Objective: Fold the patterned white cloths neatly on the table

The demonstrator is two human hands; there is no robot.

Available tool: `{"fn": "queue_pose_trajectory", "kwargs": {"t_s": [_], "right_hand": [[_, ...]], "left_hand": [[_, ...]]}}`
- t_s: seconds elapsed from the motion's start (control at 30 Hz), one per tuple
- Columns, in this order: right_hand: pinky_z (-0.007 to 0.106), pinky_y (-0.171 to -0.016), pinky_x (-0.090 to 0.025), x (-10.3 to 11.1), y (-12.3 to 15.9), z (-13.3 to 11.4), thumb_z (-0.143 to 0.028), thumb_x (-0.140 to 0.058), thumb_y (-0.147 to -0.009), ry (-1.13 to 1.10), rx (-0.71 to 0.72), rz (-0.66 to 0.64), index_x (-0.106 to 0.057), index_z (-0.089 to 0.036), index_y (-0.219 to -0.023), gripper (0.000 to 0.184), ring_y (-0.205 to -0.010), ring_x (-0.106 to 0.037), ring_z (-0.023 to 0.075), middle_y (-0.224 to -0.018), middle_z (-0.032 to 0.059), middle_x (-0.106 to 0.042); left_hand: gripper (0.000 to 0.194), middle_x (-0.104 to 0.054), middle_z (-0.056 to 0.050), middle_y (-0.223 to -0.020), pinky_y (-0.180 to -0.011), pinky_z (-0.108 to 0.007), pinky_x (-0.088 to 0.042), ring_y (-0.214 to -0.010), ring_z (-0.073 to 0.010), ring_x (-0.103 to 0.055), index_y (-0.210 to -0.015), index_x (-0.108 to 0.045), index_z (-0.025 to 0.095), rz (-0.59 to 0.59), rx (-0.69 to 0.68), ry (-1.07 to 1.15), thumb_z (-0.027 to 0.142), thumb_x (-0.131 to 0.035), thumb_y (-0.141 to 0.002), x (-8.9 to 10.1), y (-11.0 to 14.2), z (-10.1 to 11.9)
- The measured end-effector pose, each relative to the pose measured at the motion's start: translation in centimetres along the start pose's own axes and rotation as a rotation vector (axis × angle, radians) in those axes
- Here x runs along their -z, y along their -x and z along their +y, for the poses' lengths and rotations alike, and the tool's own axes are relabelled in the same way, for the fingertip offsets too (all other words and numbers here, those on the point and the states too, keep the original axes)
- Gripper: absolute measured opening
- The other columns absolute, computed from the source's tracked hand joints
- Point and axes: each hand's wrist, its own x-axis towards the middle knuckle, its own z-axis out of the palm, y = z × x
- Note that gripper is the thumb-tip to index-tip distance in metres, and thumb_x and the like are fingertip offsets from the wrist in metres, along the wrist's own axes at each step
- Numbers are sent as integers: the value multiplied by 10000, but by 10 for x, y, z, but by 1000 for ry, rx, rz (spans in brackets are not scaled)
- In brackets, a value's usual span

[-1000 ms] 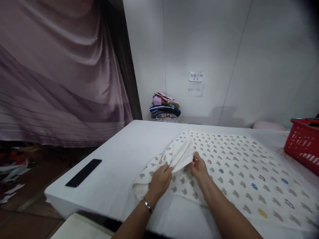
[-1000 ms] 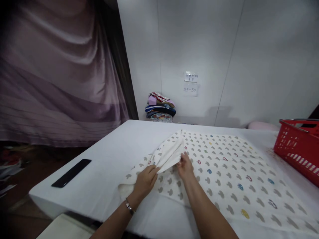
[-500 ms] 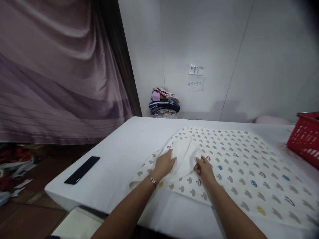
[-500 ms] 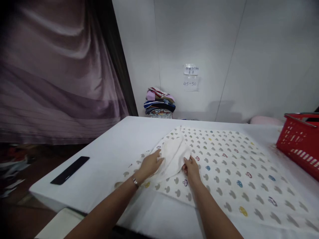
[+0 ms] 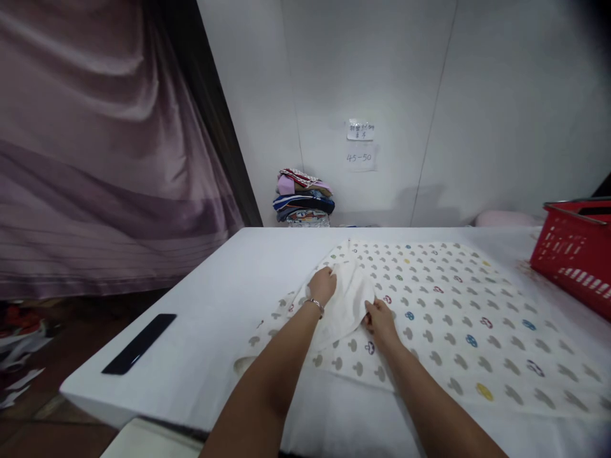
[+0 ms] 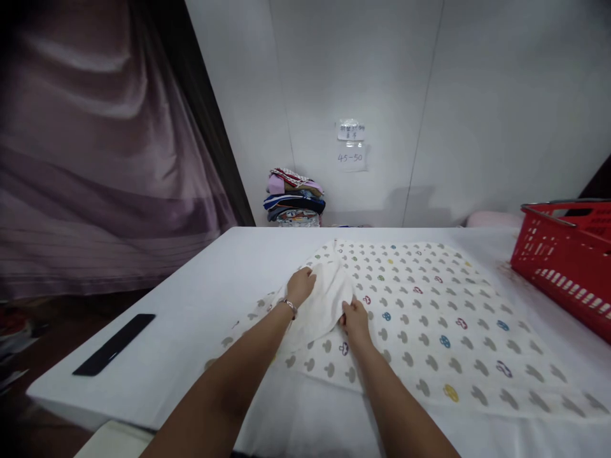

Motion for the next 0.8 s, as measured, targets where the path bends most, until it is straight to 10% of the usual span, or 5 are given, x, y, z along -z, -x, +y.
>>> {"fn": "queue_pose_trajectory", "kwargs": {"t_s": [0.2,0.8], "right_hand": [[209,-350,-253,-7,-5,-14,-435,-610,-659,62,176,-69,-490,-214,-745,266,-346,-376,93,-407,-91,-428],[239,-435,-379,4,-12,-4,-403,-549,-744,192,363,-124,-518,-213,-839,214,-427,-467,123,-504,-69,-504]], "left_hand": [[183,-627,-38,-975,-839,-275,-391,-972,-169,-541,-911,-628,218,90,-496,-65,243,-454,-859,-7,37,20],[245,-577,-44,-937,-728,-261,-425,-836,-151,-560,-949,-586,202,-26,-525,-163,192,-347,-895,-16,70,32]]}}
